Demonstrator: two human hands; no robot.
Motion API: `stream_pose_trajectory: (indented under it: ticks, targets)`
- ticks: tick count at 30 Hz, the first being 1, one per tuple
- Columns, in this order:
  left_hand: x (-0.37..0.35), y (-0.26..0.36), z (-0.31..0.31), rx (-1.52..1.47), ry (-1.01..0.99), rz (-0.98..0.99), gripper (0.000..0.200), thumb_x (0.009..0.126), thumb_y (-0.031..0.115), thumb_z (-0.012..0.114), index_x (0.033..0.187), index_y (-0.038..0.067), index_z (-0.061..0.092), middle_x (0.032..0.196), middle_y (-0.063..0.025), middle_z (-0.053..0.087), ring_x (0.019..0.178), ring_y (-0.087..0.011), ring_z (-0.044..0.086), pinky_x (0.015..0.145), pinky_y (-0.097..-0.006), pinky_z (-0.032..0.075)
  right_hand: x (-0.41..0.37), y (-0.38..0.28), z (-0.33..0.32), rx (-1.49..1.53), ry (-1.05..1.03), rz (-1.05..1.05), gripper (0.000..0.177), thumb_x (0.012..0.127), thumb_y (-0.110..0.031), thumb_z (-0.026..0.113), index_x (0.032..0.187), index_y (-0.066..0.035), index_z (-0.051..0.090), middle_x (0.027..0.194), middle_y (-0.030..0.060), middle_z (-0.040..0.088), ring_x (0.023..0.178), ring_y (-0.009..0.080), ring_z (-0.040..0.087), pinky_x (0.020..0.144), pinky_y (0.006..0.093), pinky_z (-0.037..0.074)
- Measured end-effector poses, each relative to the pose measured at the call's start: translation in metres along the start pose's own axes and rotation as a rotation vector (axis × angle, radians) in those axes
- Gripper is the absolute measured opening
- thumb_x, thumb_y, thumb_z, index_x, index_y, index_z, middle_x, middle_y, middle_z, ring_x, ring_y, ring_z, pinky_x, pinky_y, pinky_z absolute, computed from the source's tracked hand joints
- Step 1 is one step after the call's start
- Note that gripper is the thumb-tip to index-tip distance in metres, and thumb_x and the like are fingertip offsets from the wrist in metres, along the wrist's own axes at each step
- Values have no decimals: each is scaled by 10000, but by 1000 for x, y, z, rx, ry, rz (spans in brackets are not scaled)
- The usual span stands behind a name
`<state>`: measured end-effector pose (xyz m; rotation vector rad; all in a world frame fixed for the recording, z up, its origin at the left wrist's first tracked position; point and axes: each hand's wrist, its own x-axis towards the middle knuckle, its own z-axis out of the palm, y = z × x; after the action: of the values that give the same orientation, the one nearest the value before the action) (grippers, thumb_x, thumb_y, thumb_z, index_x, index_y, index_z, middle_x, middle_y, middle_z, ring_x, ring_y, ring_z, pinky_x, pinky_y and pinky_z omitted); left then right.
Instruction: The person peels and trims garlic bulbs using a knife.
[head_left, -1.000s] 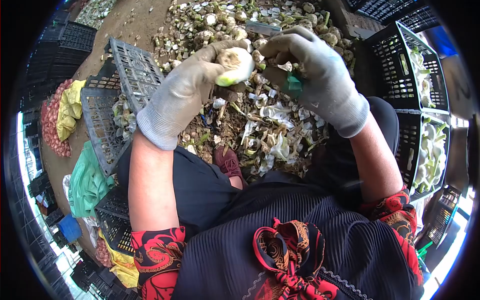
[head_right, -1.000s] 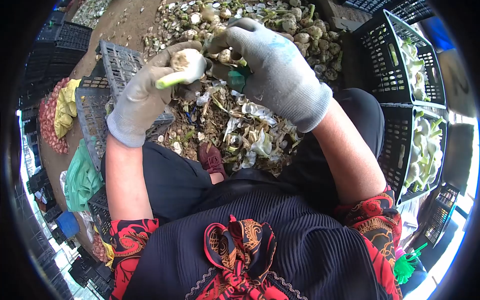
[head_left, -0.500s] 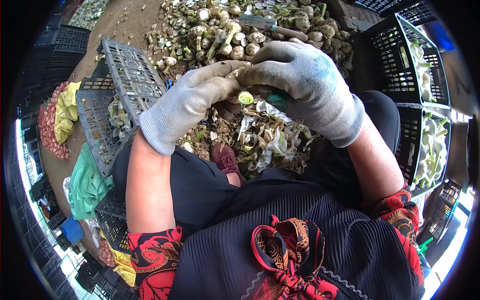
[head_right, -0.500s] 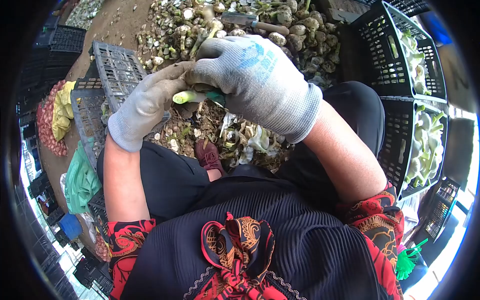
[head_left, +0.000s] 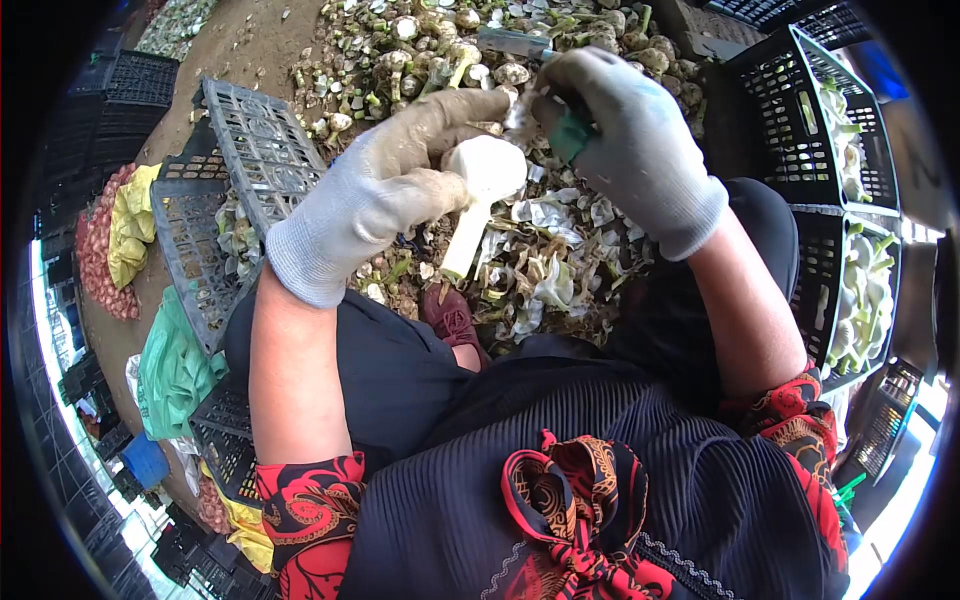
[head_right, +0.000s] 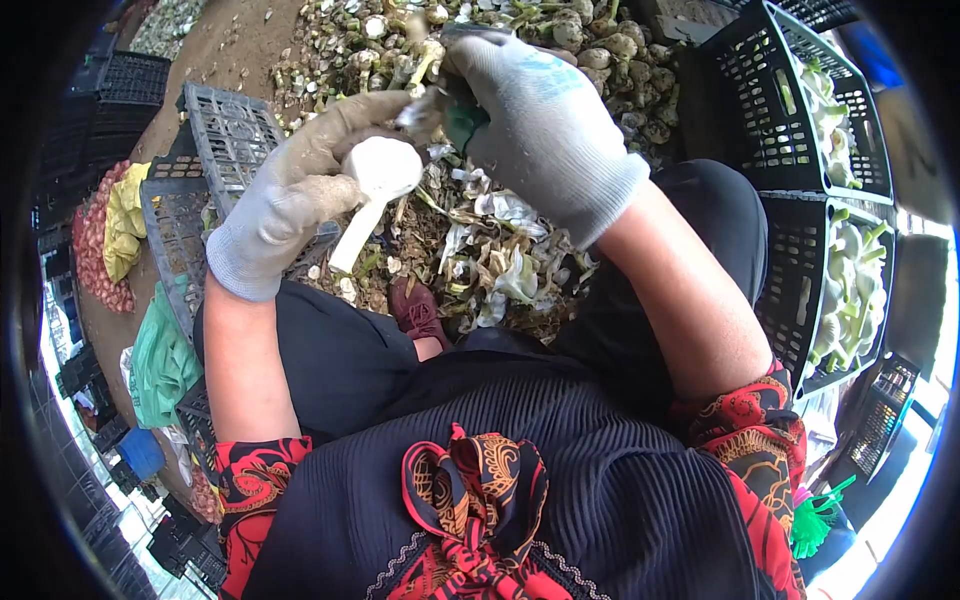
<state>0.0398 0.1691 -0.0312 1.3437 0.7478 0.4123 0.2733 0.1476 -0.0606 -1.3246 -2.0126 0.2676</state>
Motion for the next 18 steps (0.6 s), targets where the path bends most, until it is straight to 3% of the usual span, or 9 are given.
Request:
stream_pose_trajectory:
  ticks: [2, 4, 5, 8, 9, 15, 18]
  targets:
    - [1, 1, -1, -43, 7, 70, 721, 808, 201, 631, 1451, -3, 378, 1240, -160, 612, 1110, -194, 611, 966, -294, 481, -4, 10, 5, -129, -280, 112, 136, 857, -55, 613, 991, -35, 627, 921, 166, 639, 903, 352, 639, 775, 418, 511]
    - [1, -4, -5, -139, 45, 126, 732, 792, 208, 634, 1446, -3, 384, 1239, -185, 611, 1090, -213, 624, 955, -312, 498, -14, 16, 17, -107, -362, 78, 175, 855, -50, 608, 1027, -42, 638, 937, 182, 643, 923, 360, 644, 781, 433, 515]
    - [1, -5, -7, -163, 45, 161, 709, 791, 192, 609, 1433, -18, 392, 1240, -211, 606, 1052, -234, 643, 907, -333, 537, -18, 16, 21, -59, -262, 3, 173, 845, -82, 600, 1007, -42, 649, 870, 178, 656, 889, 351, 664, 790, 433, 529]
    - [1, 5, -7, -198, 40, 85, 682, 816, 197, 594, 1429, -23, 389, 1244, -212, 603, 1022, -235, 653, 856, -324, 561, -6, 0, 5, 124, -244, 80, 202, 878, -98, 631, 1074, -52, 653, 904, 181, 647, 873, 335, 657, 748, 413, 523]
    - [2, 3, -7, -196, 39, 102, 660, 834, 201, 581, 1424, -29, 393, 1257, -213, 597, 1022, -239, 653, 821, -316, 573, -2, -4, 1, 77, -328, 163, 175, 889, -118, 651, 1051, -51, 656, 864, 170, 636, 846, 298, 657, 741, 372, 525]
    - [6, -4, -11, -256, 76, 124, 677, 826, 288, 595, 1403, -24, 430, 1198, -152, 622, 1038, -201, 636, 822, -308, 565, -1, -2, 5, 90, -13, -72, 221, 887, -90, 671, 1098, -34, 633, 918, 113, 629, 822, 239, 655, 738, 320, 531]
    - [13, -7, -6, -237, 212, 149, 674, 833, 345, 586, 1394, -6, 457, 1164, -104, 628, 1055, -169, 611, 840, -321, 556, -1, -14, 2, 267, 1, -49, 268, 872, -71, 687, 1127, -24, 621, 967, 99, 634, 841, 223, 662, 746, 310, 537]
